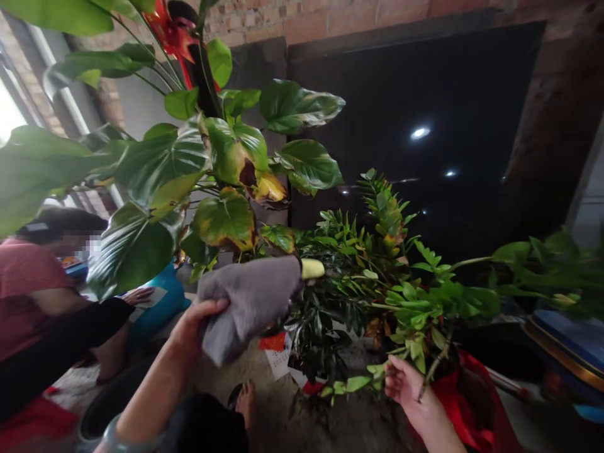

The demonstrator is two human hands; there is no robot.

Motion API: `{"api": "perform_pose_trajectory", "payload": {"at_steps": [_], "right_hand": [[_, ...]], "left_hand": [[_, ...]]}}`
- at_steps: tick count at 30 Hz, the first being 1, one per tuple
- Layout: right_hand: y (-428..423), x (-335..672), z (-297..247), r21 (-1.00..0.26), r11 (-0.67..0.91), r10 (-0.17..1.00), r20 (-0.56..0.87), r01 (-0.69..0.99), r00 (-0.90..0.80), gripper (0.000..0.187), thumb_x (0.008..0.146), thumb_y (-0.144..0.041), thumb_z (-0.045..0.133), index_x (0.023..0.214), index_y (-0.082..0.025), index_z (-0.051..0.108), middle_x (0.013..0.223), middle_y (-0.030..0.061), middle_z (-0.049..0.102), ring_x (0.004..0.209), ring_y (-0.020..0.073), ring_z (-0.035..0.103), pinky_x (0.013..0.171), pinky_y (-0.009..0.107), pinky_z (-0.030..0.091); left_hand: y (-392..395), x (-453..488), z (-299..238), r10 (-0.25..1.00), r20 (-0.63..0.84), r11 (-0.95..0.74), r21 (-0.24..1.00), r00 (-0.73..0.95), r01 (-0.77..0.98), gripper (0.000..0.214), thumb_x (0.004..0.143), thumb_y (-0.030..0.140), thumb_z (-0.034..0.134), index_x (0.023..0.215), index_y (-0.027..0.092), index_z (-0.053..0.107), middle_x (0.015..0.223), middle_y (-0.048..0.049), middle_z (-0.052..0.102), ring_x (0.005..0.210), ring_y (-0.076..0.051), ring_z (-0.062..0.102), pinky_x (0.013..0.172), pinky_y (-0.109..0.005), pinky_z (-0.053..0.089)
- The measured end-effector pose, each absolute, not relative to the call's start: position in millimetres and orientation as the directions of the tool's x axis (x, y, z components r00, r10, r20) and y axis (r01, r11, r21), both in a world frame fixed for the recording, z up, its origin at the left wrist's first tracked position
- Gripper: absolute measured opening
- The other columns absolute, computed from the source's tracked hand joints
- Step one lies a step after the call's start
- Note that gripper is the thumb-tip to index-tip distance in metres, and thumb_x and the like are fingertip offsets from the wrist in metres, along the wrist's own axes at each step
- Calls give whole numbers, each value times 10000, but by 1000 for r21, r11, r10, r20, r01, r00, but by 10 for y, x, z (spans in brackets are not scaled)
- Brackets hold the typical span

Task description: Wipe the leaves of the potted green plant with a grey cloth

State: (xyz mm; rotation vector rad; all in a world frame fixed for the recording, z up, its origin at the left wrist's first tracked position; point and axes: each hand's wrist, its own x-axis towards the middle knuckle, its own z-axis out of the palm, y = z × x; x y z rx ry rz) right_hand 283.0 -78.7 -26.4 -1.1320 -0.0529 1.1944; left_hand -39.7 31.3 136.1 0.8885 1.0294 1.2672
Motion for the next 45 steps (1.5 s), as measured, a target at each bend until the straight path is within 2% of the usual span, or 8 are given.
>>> {"api": "perform_pose_trajectory", "payload": {"at_steps": [3,9,17,19,24,32,39,45], "right_hand": [[-741,2787,-303,-702,-27,763,-474,-711,439,330,414,-253,853,578,-178,577,479,-40,620,381,87,515,385,213,429],[-771,2752,-280,-669,5,793,-450,-743,410,448,327,-306,866,683,-201,614,554,-12,677,409,119,537,426,259,453],[-768,2785,-237,-674,19,806,-427,-738,410,415,360,-282,855,692,-188,623,557,9,680,422,119,534,432,250,438],[-738,2770,-283,-672,35,802,-423,-740,422,406,382,-283,845,709,-194,621,563,7,682,420,120,534,433,249,435],[-748,2790,-327,-669,37,809,-416,-742,416,424,366,-312,850,713,-199,634,568,2,681,419,119,531,444,257,441],[-799,2830,-232,-669,16,819,-418,-743,394,415,355,-287,849,701,-194,639,567,8,686,435,126,539,454,266,450],[-774,2800,-318,-663,47,807,-416,-747,420,423,373,-295,850,725,-198,635,571,0,679,425,128,540,451,269,441],[-758,2845,-399,-666,75,825,-376,-742,421,404,410,-337,844,730,-203,637,581,-7,673,433,134,544,458,283,444]], "left_hand": [[426,-238,1260,989,-119,94,963,-85,-252,207,423,175,702,626,157,667,516,-12,675,442,-168,588,455,-261,481],[67,-47,624,918,-305,343,931,252,-123,209,377,156,692,585,171,672,524,-24,679,493,-202,609,461,-271,471],[564,-81,1141,969,40,-111,953,-245,-282,378,390,168,771,744,165,639,591,28,679,511,-154,618,514,-247,502],[560,116,946,978,25,-65,980,-209,-186,358,387,178,781,716,165,642,564,34,662,511,-143,603,520,-240,491],[46,331,533,927,-162,215,969,339,-124,302,381,186,746,678,162,696,568,0,672,529,-176,589,500,-263,462],[428,209,1091,988,17,-65,946,-152,-318,373,411,235,782,752,161,651,648,5,684,576,-165,619,566,-267,501],[-2,469,575,912,-256,311,941,319,-132,305,371,214,740,669,178,687,614,-21,689,591,-203,607,561,-294,478],[173,403,1138,969,-19,97,946,246,-311,400,365,235,734,751,168,651,676,-15,680,640,-204,616,587,-292,488]]}}
